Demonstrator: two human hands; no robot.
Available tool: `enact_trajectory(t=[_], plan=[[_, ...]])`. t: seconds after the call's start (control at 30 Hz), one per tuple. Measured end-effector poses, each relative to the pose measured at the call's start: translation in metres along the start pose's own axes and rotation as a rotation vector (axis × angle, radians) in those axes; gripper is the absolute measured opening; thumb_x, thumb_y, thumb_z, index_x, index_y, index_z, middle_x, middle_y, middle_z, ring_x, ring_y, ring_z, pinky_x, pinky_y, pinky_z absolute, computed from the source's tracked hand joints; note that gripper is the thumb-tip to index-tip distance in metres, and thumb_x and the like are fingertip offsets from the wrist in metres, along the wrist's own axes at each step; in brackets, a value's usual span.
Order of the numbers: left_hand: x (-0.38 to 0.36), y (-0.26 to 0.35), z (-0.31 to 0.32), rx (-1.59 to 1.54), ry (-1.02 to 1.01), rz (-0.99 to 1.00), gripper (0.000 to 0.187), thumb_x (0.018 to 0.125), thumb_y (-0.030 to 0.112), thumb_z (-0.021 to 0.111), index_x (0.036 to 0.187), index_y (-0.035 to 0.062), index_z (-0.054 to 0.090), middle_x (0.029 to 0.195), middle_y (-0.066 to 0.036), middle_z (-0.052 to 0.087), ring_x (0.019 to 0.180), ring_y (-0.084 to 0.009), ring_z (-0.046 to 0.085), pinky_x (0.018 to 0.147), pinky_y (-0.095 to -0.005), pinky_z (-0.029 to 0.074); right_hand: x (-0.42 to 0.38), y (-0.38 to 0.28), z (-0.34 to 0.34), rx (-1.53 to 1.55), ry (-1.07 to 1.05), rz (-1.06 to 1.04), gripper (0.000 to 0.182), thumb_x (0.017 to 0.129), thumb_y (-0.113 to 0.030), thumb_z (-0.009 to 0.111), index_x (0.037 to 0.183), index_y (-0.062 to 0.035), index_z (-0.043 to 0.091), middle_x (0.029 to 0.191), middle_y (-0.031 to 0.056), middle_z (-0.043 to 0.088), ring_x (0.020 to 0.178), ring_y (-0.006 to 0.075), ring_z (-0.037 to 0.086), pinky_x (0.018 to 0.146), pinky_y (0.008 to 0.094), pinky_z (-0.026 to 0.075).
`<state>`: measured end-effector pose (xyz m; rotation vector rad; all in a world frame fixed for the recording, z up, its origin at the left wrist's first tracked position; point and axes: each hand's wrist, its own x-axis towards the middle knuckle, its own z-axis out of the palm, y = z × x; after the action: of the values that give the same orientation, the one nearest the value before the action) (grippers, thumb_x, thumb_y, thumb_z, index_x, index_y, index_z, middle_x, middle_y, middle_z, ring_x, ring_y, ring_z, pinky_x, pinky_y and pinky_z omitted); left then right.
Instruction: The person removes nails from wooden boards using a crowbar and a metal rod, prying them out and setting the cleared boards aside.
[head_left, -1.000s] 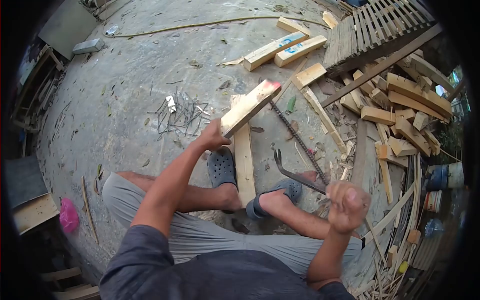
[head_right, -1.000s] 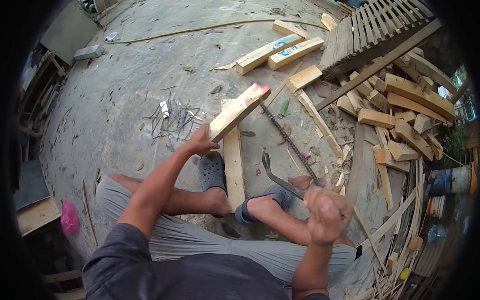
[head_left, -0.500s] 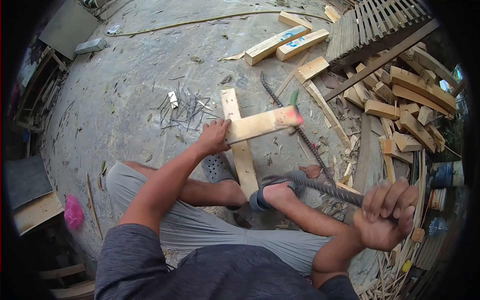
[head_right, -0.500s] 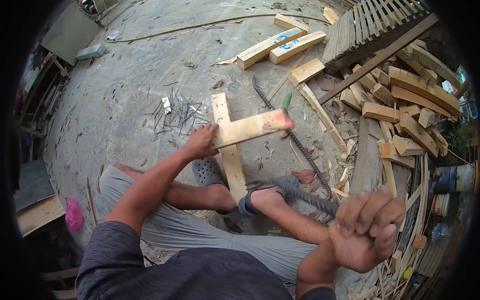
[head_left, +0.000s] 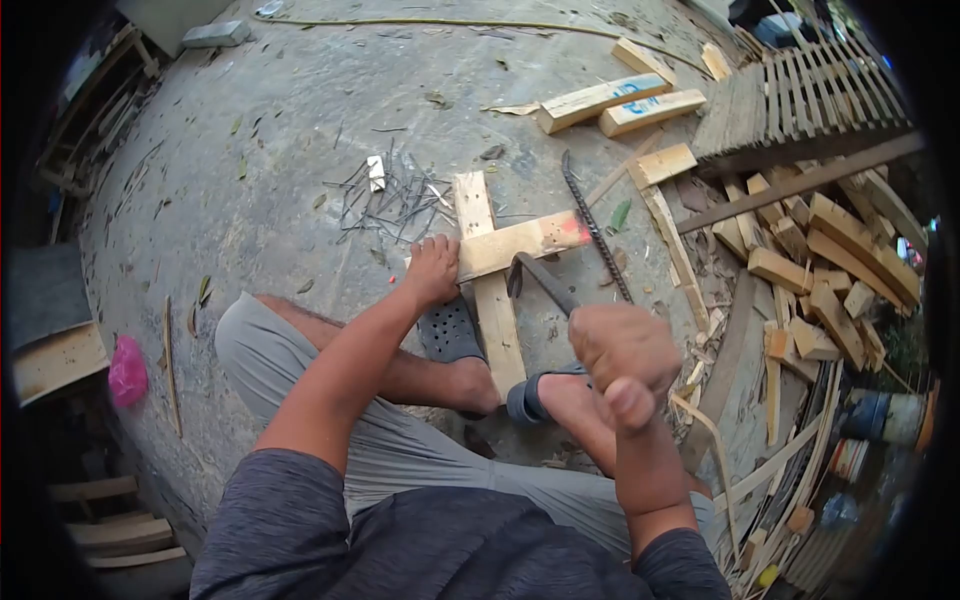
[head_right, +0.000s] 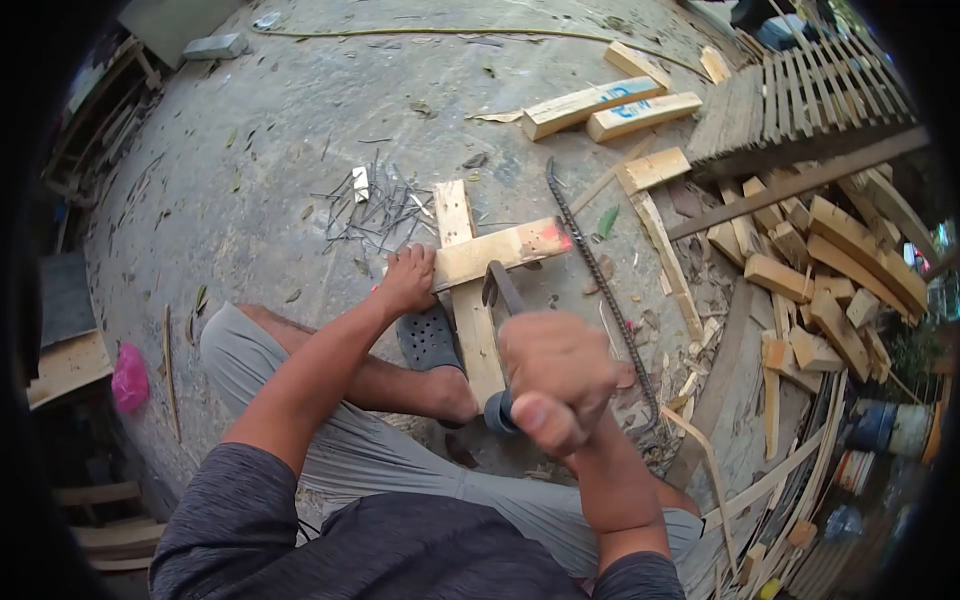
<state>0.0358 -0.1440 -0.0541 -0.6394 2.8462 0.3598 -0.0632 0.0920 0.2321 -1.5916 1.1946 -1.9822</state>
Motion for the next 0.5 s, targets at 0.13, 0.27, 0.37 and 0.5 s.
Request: enact_trajectory(t=[0.13,0.27,0.37,0.5], plan=[[0.025,0.007,-0.037,-0.223,-0.314,-0.074,0.104,0.056,0.043,0.093,0.137,0.0026,0.042,0.139,-0.022,0.051,0.130,-0.0450,0.050,0.106,-0.0615,0.037,-0.011,0.011,0.014,-0.042,-0.154,-0.064,0.036,0.086,-0.022,0.066,0.059,-0.0045,0.049,0.055,0.0047,0.043,0.046,0.0245,0.045,0.046,0.0380,0.033],[0.052,0.013,-0.041,-0.228,-0.301,0.048,0.091,0.060,0.037,0.090,0.132,0.0038,0.046,0.139,-0.018,0.056,0.130,-0.0408,0.052,0.106,-0.0635,0.037,-0.012,0.012,0.023,-0.073,-0.218,-0.053,0.035,0.083,-0.020,0.067,0.058,-0.0055,0.048,0.055,0.0042,0.042,0.046,0.0241,0.045,0.047,0.0376,0.033],[0.059,0.022,-0.046,-0.211,-0.255,0.120,0.084,0.062,0.032,0.087,0.131,0.0031,0.048,0.135,-0.017,0.059,0.130,-0.0367,0.053,0.104,-0.0629,0.039,-0.019,0.017,0.020,-0.053,-0.224,0.014,0.034,0.082,-0.019,0.067,0.057,-0.0059,0.048,0.055,0.0039,0.041,0.045,0.0237,0.044,0.046,0.0375,0.033],[0.059,0.022,-0.040,-0.133,-0.231,0.204,0.091,0.060,0.036,0.090,0.133,0.0035,0.048,0.130,-0.016,0.059,0.127,-0.0374,0.056,0.101,-0.0599,0.045,-0.020,0.013,0.017,-0.003,-0.178,0.063,0.034,0.081,-0.018,0.067,0.057,-0.0064,0.047,0.054,0.0035,0.041,0.044,0.0240,0.043,0.046,0.0377,0.032]])
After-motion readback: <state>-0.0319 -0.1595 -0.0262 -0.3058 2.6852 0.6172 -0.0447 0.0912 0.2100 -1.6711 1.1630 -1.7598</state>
